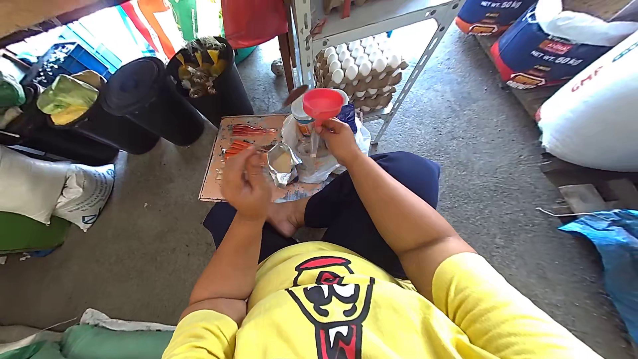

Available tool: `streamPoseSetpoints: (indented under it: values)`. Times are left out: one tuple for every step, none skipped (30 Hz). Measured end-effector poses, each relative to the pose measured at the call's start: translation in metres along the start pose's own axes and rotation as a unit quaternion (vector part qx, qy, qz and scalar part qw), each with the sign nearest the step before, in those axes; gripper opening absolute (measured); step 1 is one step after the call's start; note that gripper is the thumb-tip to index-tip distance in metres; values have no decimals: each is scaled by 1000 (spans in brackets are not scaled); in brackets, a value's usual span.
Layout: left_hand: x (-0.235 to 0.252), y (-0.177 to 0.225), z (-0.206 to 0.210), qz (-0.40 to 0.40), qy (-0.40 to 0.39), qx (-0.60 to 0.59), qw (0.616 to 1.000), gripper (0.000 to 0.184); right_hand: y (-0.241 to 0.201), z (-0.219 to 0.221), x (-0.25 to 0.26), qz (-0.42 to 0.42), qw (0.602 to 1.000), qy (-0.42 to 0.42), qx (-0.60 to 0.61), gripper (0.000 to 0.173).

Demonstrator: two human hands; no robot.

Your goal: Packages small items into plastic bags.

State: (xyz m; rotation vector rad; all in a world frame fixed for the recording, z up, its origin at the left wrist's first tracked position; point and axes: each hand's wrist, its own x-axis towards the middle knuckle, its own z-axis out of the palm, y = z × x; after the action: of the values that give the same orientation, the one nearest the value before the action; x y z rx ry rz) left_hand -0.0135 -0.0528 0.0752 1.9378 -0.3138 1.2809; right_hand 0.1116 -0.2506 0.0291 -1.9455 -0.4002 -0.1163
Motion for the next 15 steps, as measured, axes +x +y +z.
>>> streamPoseSetpoints:
  values:
    - [11,0,-8,-10,33,-18,999,22,22,1,15,-32,994,-14,108,27]
    - [21,-3,-15,-11,62,-35,997,20,20,-7,29,-6,987,-57,151,26]
    - [33,-7,-20,5,86,-53,995,19,7,-16,39,13,983,-84,161,26]
    - [44,-10,-23,15,87,-65,994,19,-10,-26,48,16,982,-99,162,24]
    - [54,-13,-24,10,64,-76,995,20,-27,-35,55,5,981,-111,162,23]
    - [62,-14,-25,-14,25,-88,996,22,-42,-42,61,-12,979,-121,164,22]
    - [69,-15,-23,-56,-22,-112,992,24,-58,-49,65,-30,977,-131,168,21]
    - [75,-13,-19,-109,-67,-137,982,23,-72,-54,69,-48,974,-139,173,20]
    - [81,-11,-12,-161,-109,-150,969,23,-87,-58,72,-64,971,-145,178,19]
    - [87,-9,-4,-205,-151,-146,956,22,-100,-61,73,-77,969,-151,181,20]
    - [92,-6,5,-238,-182,-139,944,20,-113,-63,74,-82,967,-157,183,21]
    - [98,-3,13,-258,-208,-131,934,21,-124,-65,73,-84,965,-164,184,21]
    - [105,1,20,-268,-232,-126,927,25,-135,-65,73,-81,965,-167,184,20]
    - [111,5,26,-280,-252,-127,917,31,-143,-65,72,-80,965,-168,187,19]
    - [116,8,31,-292,-265,-137,909,36,-150,-63,72,-82,964,-168,189,18]
